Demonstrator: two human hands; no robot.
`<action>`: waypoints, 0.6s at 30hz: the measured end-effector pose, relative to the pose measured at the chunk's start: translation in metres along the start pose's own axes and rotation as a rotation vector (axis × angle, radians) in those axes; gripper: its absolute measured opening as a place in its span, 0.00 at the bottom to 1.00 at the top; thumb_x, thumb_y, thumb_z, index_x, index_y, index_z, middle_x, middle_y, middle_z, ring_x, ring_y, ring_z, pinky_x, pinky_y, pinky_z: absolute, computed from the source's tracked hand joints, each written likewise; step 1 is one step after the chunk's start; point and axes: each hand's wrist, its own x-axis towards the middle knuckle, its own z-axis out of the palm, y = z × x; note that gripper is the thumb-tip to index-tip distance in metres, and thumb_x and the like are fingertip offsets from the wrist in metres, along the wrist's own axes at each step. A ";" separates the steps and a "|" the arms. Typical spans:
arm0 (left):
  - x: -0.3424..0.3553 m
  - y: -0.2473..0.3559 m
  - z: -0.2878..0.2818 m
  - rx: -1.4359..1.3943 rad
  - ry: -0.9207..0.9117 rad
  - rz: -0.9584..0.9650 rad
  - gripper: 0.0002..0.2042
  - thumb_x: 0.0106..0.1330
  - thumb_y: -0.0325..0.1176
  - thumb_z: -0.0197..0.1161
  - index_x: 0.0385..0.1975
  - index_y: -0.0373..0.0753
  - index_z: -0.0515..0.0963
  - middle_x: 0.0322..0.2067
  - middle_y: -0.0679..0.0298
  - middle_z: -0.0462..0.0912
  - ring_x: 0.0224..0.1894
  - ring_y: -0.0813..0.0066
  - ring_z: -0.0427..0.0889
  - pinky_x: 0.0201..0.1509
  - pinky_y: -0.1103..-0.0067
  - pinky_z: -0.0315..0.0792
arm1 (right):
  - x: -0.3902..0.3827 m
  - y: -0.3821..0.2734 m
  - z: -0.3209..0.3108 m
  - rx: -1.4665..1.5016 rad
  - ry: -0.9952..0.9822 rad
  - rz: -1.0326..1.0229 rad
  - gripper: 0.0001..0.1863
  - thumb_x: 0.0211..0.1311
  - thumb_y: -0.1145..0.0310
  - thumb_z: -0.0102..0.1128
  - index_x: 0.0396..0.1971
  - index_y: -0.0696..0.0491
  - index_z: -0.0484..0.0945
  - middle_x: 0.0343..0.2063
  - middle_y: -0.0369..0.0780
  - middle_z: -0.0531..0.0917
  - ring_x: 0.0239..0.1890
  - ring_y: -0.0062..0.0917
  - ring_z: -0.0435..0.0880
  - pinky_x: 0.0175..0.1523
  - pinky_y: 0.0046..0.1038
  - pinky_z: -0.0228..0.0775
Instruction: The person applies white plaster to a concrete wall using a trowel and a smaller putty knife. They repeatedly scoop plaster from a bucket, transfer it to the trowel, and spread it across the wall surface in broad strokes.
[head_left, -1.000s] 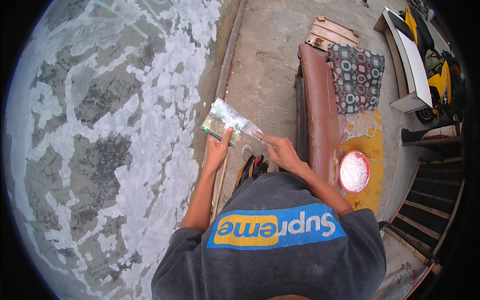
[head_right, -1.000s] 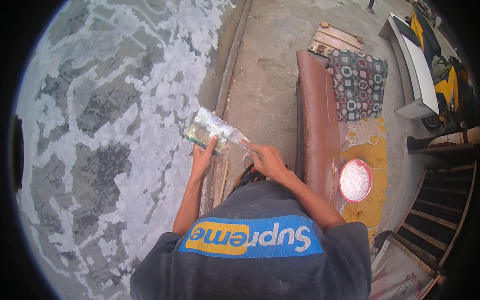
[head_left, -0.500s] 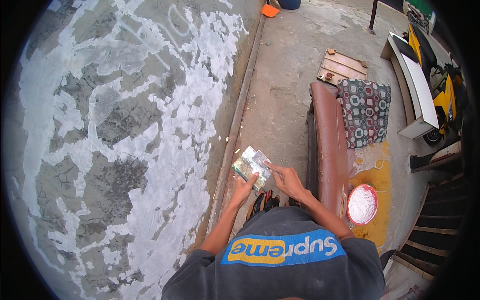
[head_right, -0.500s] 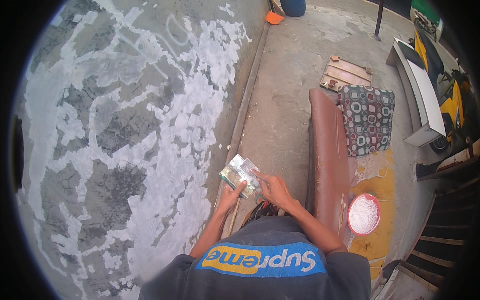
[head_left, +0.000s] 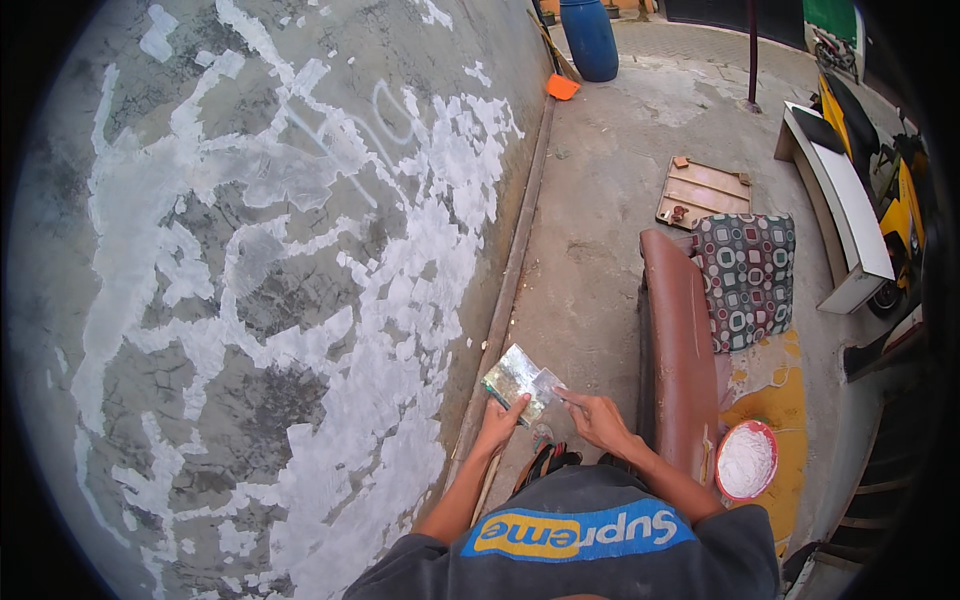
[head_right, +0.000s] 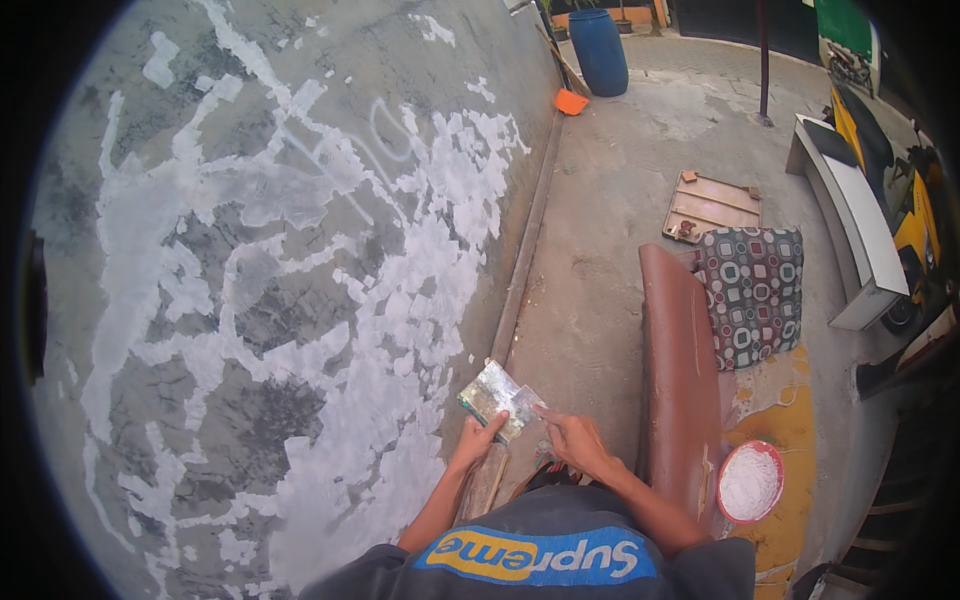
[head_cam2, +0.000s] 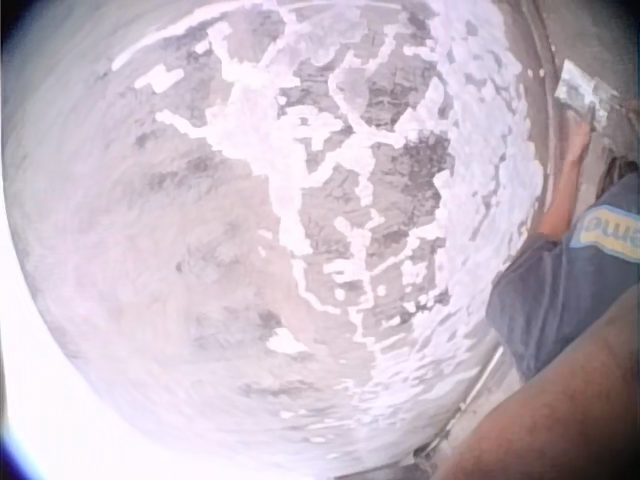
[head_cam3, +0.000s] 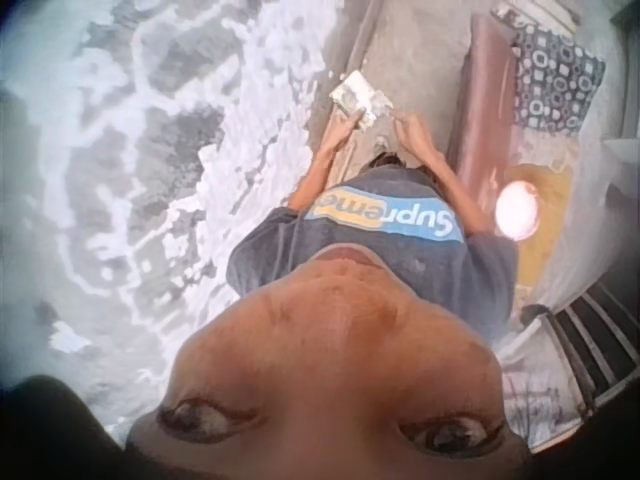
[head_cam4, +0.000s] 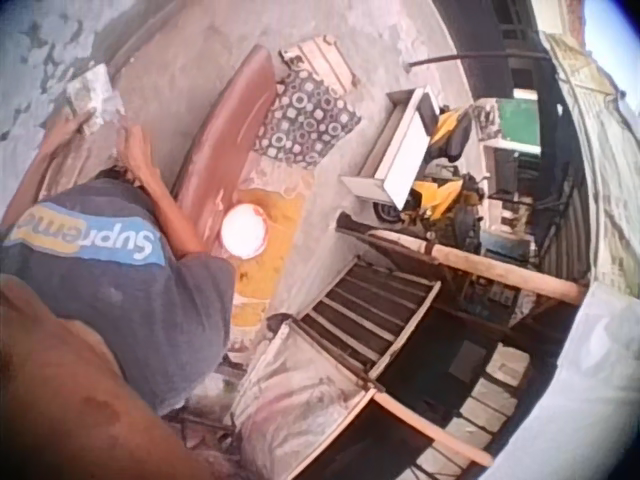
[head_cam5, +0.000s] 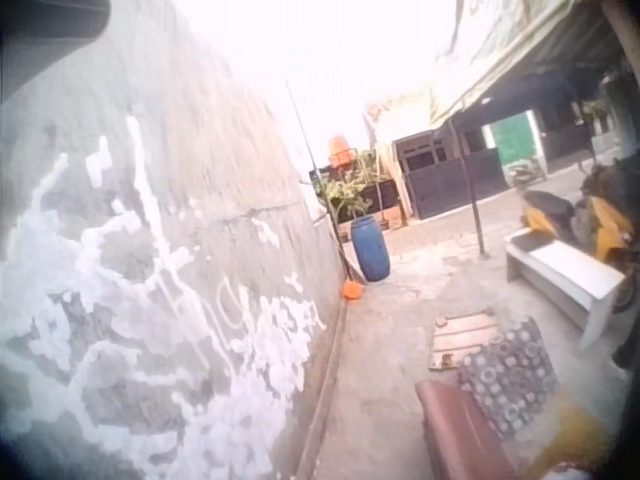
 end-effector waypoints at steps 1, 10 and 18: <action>-0.004 -0.006 0.008 -0.009 0.014 0.027 0.11 0.67 0.32 0.61 0.44 0.32 0.77 0.38 0.64 0.82 0.37 0.80 0.79 0.40 0.81 0.73 | 0.006 0.003 0.004 0.030 0.049 -0.038 0.20 0.63 0.74 0.52 0.55 0.48 0.77 0.16 0.54 0.69 0.15 0.31 0.68 0.27 0.33 0.66; 0.017 -0.009 -0.016 0.241 0.035 0.144 0.14 0.66 0.34 0.63 0.45 0.31 0.76 0.38 0.64 0.82 0.38 0.80 0.79 0.41 0.79 0.75 | 0.007 0.014 0.004 0.047 0.063 -0.092 0.20 0.62 0.72 0.52 0.54 0.47 0.77 0.19 0.56 0.72 0.17 0.44 0.74 0.29 0.36 0.67; -0.004 0.004 0.014 0.154 -0.066 0.117 0.14 0.66 0.33 0.63 0.47 0.32 0.76 0.39 0.65 0.82 0.39 0.80 0.78 0.43 0.79 0.73 | 0.025 0.006 0.009 0.066 0.221 -0.231 0.18 0.62 0.72 0.52 0.52 0.49 0.78 0.23 0.56 0.77 0.23 0.50 0.78 0.31 0.37 0.69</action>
